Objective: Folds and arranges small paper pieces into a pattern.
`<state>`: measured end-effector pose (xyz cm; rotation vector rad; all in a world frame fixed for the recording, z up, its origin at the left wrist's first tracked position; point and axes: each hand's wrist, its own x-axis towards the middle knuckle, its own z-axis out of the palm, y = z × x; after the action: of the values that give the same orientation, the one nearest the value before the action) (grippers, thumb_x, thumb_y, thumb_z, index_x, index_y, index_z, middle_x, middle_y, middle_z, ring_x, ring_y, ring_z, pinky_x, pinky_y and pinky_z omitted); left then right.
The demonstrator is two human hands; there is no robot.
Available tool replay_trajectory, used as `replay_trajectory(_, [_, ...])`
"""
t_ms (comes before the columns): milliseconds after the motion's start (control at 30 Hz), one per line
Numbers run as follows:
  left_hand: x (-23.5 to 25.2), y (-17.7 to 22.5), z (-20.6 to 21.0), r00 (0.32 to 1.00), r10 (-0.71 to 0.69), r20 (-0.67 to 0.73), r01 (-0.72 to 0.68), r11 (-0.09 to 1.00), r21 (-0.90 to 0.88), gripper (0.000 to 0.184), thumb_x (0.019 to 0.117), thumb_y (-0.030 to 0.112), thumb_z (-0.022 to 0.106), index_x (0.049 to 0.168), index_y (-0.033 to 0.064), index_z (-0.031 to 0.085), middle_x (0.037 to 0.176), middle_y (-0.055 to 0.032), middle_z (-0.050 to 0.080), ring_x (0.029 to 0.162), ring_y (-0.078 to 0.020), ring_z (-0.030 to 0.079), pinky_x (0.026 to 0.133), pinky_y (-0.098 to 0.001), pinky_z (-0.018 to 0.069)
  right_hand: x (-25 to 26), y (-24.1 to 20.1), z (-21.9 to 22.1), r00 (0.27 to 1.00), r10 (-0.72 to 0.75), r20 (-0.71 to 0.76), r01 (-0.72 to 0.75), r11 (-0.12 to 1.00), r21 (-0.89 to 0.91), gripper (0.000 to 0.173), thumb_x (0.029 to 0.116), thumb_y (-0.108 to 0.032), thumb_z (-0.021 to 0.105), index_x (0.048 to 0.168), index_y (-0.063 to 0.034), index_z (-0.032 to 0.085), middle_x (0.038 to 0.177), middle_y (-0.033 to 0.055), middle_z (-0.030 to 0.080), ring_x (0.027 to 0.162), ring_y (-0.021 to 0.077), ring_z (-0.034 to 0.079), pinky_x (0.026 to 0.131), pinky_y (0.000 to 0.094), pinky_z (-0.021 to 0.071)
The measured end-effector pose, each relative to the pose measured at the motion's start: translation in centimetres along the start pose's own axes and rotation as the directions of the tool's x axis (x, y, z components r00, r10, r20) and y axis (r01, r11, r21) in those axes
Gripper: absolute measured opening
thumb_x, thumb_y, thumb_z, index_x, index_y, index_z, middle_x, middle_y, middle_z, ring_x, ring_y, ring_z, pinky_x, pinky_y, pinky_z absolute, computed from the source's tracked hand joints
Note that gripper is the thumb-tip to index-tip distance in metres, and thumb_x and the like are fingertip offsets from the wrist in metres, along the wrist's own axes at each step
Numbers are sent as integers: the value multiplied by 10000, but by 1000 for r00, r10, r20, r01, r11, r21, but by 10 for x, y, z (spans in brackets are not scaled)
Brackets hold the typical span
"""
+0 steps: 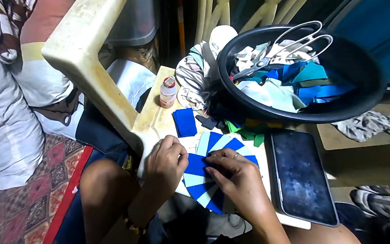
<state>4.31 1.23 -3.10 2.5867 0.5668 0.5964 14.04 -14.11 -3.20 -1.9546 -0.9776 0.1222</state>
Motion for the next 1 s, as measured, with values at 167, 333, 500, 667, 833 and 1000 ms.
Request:
replay_trajectory(167, [0, -1, 0, 1000, -2, 0, 2, 1000, 2, 134, 915, 176, 663, 839, 92, 735, 976, -82, 695, 810, -203, 670, 671, -346, 541, 0, 0, 0, 1000, -6, 4, 6, 1000, 0, 163, 820, -26, 684, 946, -25, 787, 974, 106, 698, 770, 44, 645, 687, 141, 528])
replay_trajectory(333, [1, 0, -1, 1000, -1, -3, 1, 1000, 3, 120, 906, 168, 666, 839, 93, 732, 979, -87, 694, 815, -207, 669, 671, -348, 539, 0, 0, 0, 1000, -4, -8, 4, 1000, 14, 161, 816, -21, 687, 943, -26, 786, 973, 109, 698, 755, 41, 638, 681, 136, 524])
replay_trajectory(500, [-2, -2, 2, 995, 49, -82, -53, 997, -49, 90, 898, 159, 678, 894, 96, 743, 988, -93, 690, 808, -191, 666, 675, -315, 546, 0, 1, 1, 1000, -14, -22, 14, 999, 29, 165, 798, -15, 690, 933, -20, 784, 960, 110, 696, 766, 46, 651, 688, 136, 533])
replay_trajectory(667, [-7, -4, 2, 956, 287, -67, -295, 936, -194, 140, 901, 122, 647, 889, 87, 782, 946, -50, 729, 886, -166, 660, 776, -261, 526, 0, 0, 2, 1000, -14, -28, 15, 999, 38, 169, 797, -7, 686, 937, -10, 781, 960, 114, 698, 783, 55, 654, 701, 140, 531])
replay_trajectory(833, [-6, -9, 5, 952, 304, 32, -290, 933, -212, 167, 915, 75, 631, 964, 47, 788, 990, -85, 724, 913, -211, 675, 828, -305, 550, 1, 0, 4, 998, -35, -51, 36, 999, 26, 156, 814, -9, 681, 932, 0, 782, 946, 124, 696, 794, 77, 667, 711, 149, 541])
replay_trajectory(1000, [-7, -10, 5, 951, 307, 25, -295, 932, -210, 172, 904, 77, 636, 971, 45, 791, 992, -87, 725, 904, -215, 679, 815, -304, 555, 1, -2, 7, 991, -92, -95, 87, 995, -56, 156, 730, 33, 683, 852, 0, 773, 929, 139, 648, 769, 105, 634, 681, 168, 530])
